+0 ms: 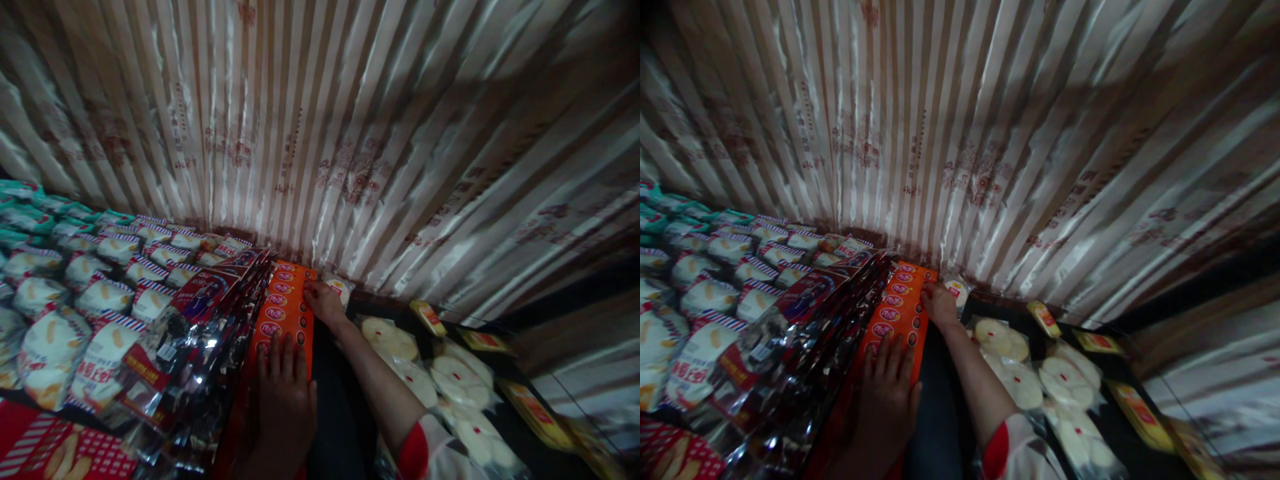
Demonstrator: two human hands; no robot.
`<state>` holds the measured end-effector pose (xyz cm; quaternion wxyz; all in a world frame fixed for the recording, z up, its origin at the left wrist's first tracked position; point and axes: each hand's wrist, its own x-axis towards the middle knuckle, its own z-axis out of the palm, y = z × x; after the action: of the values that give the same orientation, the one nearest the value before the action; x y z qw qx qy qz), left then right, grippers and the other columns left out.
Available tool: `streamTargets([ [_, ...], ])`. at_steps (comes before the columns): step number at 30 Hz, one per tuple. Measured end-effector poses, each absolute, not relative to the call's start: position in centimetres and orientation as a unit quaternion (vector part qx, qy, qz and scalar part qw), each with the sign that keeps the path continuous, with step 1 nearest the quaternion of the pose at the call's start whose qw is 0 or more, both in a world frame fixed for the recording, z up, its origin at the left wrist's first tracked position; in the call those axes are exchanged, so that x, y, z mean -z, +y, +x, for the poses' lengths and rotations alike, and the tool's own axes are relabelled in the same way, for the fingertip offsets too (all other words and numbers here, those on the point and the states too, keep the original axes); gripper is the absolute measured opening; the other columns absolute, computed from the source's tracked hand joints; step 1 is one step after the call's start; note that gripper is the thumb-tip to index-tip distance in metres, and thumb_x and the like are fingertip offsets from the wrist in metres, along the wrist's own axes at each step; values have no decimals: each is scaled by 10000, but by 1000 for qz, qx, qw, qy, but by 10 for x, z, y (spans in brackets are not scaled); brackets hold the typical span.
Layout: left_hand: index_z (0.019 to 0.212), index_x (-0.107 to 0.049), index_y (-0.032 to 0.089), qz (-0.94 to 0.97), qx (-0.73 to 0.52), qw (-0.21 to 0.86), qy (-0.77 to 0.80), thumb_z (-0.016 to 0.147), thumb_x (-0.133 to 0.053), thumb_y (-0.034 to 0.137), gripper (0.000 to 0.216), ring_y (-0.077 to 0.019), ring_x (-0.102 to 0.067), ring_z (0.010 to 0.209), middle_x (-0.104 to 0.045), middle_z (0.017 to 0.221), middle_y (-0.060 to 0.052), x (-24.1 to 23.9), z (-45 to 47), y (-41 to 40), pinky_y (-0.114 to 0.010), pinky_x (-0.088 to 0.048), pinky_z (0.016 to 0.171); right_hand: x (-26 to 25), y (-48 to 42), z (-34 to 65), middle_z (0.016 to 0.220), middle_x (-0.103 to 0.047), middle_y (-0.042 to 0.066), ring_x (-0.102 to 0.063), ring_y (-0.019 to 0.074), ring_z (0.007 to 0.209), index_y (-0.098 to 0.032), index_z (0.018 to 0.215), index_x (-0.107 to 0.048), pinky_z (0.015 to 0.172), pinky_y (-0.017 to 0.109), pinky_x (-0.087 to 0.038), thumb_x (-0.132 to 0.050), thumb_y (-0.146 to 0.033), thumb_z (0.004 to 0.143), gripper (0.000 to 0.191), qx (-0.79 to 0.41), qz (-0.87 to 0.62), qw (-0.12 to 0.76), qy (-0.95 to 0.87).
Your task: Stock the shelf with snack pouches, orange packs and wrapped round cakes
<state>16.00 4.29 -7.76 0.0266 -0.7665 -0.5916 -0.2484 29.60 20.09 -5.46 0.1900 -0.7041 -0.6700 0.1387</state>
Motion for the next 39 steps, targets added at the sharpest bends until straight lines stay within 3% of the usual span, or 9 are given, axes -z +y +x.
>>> streamTargets([
  [9, 1226, -555, 166, -764, 251, 15, -594, 811, -459, 336, 459, -335, -358, 1289, -487, 1354, -107, 74, 160, 44, -563, -251, 1051, 55, 198, 294, 1205, -592, 76, -591, 192, 1039, -237, 1082, -656, 926, 286, -422, -530, -289, 824, 292, -99, -701, 154, -689],
  [15, 1250, -534, 187, -765, 255, 13, -592, 813, -463, 341, 469, -325, -365, 1284, -491, 1351, -99, 75, 160, 44, -559, -249, 1051, 47, 184, 286, 1278, -528, 120, -522, 238, 1128, -213, 1186, -595, 972, 362, -383, -476, -284, 855, 359, -33, -701, 140, -699],
  [19, 1220, -564, 184, -763, 256, 21, -593, 814, -463, 346, 448, -329, -368, 1282, -502, 1341, -100, 76, 160, 45, -563, -247, 1051, 45, 179, 275, 1330, -495, 112, -445, 253, 1199, -196, 1159, -616, 1016, 396, -333, -446, -297, 877, 345, 9, -651, 169, -740],
  [23, 1199, -580, 190, -764, 251, 22, -594, 821, -464, 340, 423, -325, -387, 1271, -510, 1332, -106, 77, 160, 45, -554, -268, 1043, 54, 183, 265, 1267, -563, 82, -438, 223, 1213, -218, 1148, -626, 1038, 405, -313, -479, -276, 868, 322, -38, -588, 181, -788],
  [31, 1194, -582, 165, -767, 269, 16, -583, 832, -473, 345, 419, -332, -359, 1294, -500, 1334, -139, 75, 160, 43, -557, -250, 1062, 63, 175, 272, 1301, -525, 122, -449, 206, 1220, -161, 1191, -588, 1028, 392, -354, -451, -223, 866, 358, -46, -556, 269, -785],
  [35, 1214, -561, 163, -768, 292, 5, -570, 833, -480, 358, 436, -332, -249, 1351, -404, 1411, -136, 69, 163, 36, -549, -230, 1082, 54, 159, 306, 1249, -564, 122, -488, 206, 1169, -151, 1157, -608, 1014, 366, -369, -430, -209, 867, 345, 8, -609, 288, -739],
  [39, 1164, -595, 174, -770, 312, -19, -556, 837, -473, 346, 389, -320, -215, 1367, -413, 1406, -131, 67, 164, 24, -532, -250, 1085, 36, 143, 347, 1172, -620, 108, -518, 216, 1107, -164, 1120, -632, 988, 371, -370, -410, -222, 883, 330, 32, -701, 232, -674],
])
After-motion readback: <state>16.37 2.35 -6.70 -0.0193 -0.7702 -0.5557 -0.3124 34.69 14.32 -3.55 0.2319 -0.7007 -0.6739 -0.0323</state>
